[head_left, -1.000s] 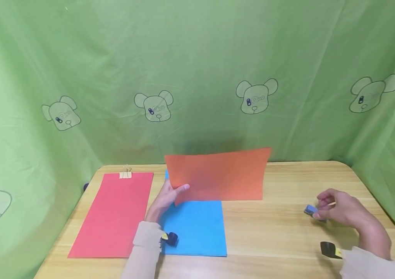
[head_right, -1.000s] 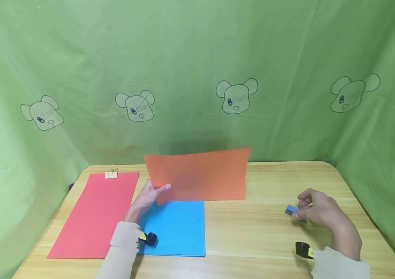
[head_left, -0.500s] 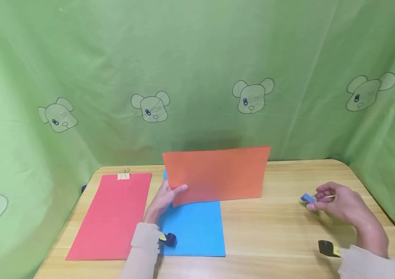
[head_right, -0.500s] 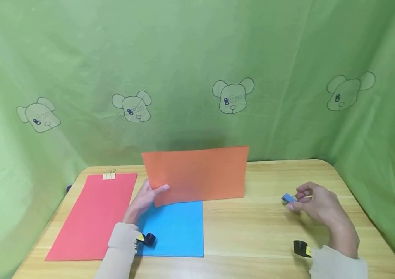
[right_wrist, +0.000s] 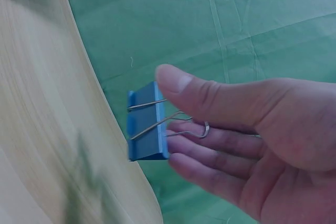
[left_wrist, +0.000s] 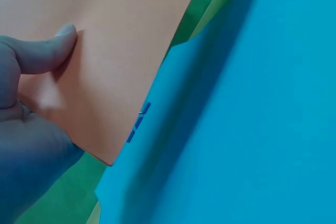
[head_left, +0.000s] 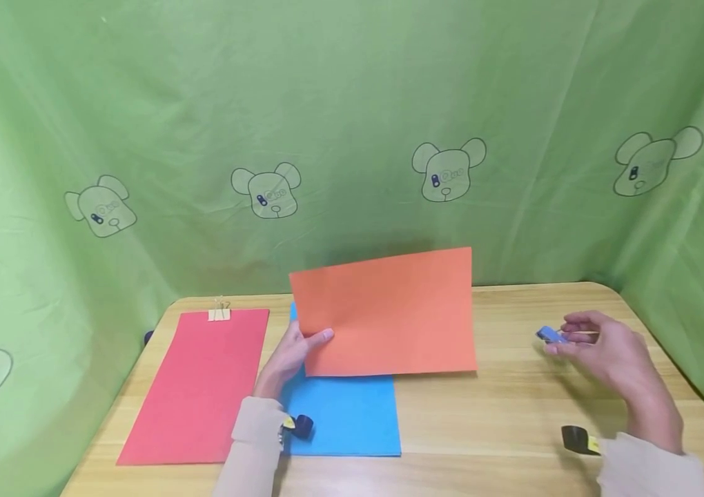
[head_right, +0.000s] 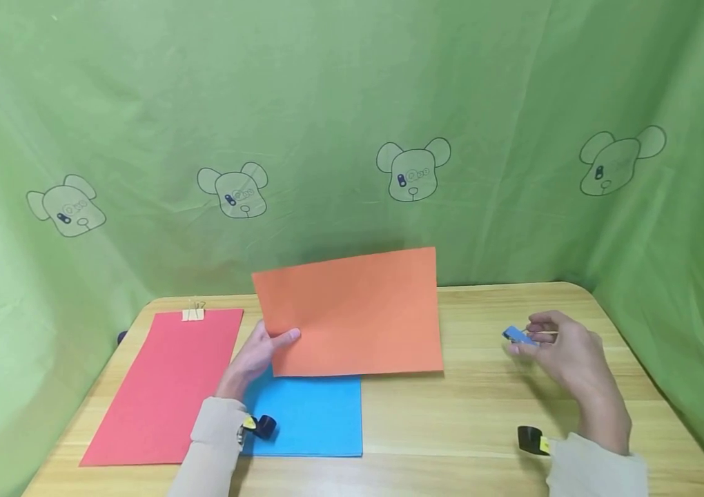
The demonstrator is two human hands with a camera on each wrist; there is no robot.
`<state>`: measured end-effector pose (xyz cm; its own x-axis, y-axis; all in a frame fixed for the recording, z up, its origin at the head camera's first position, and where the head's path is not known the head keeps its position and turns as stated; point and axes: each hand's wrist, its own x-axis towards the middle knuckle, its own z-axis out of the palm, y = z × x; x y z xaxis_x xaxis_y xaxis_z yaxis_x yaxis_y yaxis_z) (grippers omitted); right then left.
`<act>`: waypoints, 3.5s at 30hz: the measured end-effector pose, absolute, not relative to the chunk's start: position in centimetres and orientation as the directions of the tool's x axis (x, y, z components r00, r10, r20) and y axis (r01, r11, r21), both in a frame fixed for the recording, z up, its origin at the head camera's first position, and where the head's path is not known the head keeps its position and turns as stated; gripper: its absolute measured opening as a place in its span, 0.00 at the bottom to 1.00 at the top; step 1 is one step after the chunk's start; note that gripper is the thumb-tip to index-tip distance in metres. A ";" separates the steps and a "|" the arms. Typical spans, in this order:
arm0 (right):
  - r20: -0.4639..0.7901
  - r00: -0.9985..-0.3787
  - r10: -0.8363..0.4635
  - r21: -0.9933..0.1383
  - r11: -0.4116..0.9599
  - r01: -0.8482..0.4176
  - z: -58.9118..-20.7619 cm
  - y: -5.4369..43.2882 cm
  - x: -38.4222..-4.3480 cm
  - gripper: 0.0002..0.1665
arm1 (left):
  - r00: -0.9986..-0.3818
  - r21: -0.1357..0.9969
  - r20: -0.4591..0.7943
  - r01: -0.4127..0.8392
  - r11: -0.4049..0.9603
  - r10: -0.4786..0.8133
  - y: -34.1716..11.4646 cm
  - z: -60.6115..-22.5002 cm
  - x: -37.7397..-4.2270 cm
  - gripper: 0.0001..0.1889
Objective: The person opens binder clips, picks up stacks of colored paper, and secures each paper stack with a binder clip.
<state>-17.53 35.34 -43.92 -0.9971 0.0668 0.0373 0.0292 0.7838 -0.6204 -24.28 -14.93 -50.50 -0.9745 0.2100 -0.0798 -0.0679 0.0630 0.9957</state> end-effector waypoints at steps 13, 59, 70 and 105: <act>0.114 -0.970 0.217 -0.741 0.668 0.063 -43.6 34.9 -17.7 0.50 | -0.968 0.992 -0.119 -0.105 0.075 0.223 -14.9 -50.0 -24.2 0.21; 0.113 -0.934 0.338 -0.903 -0.357 -0.239 -43.0 32.8 -18.3 0.21 | -0.954 0.994 -0.107 -0.096 0.053 0.280 -14.8 -50.5 -24.5 0.21; 0.089 -0.935 0.344 -0.916 -0.340 -0.212 -43.1 32.9 -18.2 0.23 | -0.951 0.997 -0.082 -0.078 0.024 0.298 -14.7 -50.2 -24.2 0.19; 0.161 -0.957 0.240 -0.769 -0.577 -0.274 -43.9 31.4 -19.1 0.14 | -0.934 0.993 -0.109 -0.118 -0.008 0.340 -15.0 -50.4 -24.3 0.21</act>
